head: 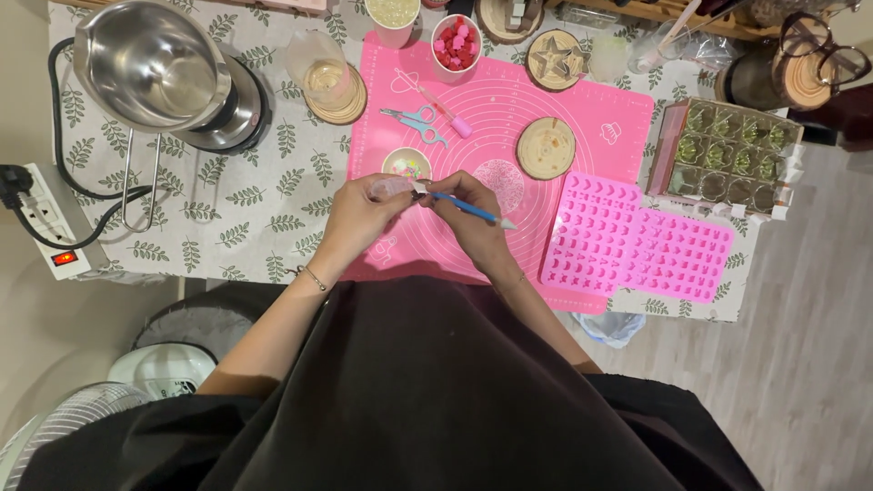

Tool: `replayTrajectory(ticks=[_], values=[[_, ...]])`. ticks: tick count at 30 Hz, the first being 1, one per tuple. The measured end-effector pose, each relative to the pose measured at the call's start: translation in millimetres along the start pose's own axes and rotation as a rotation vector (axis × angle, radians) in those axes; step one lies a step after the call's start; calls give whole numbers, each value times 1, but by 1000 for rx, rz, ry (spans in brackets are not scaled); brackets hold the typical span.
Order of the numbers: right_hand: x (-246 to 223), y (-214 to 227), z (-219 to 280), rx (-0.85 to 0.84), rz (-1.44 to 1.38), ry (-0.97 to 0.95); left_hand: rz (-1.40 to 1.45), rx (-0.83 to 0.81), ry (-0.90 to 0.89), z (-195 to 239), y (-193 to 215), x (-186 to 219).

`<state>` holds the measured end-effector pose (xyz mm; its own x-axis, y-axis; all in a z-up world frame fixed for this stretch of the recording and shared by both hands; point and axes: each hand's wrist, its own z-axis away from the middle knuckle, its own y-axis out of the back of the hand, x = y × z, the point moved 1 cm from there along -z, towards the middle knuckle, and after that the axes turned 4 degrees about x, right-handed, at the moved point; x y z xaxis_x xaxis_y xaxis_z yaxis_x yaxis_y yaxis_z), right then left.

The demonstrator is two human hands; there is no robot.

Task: The person scoops white wax beads from a cup with a blue spatula and fills a clear plastic mold on a pink silicone mat. They then wipe the mold and tools with a tissue, wipe the mat, and place the filled mold into a clear plastic bag.

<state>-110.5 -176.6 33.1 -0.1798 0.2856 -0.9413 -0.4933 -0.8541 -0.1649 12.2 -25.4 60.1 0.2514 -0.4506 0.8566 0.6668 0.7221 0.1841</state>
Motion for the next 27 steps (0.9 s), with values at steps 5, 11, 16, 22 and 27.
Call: replayTrajectory(ticks=[5, 11, 16, 22, 27], values=[[3, 2, -3, 19, -5, -42, -32, 9, -11, -1, -1, 0], [5, 2, -3, 22, -54, -68, -21, 3, -1, -3, 0, -1], [5, 2, -2, 20, -60, -69, -41, 16, -13, -2, -1, -3], [11, 2, -4, 21, -33, -78, -97, 25, -7, 0, 0, 1], [12, -3, -2, 56, 27, -40, -115, 56, -20, 0, -1, -2]])
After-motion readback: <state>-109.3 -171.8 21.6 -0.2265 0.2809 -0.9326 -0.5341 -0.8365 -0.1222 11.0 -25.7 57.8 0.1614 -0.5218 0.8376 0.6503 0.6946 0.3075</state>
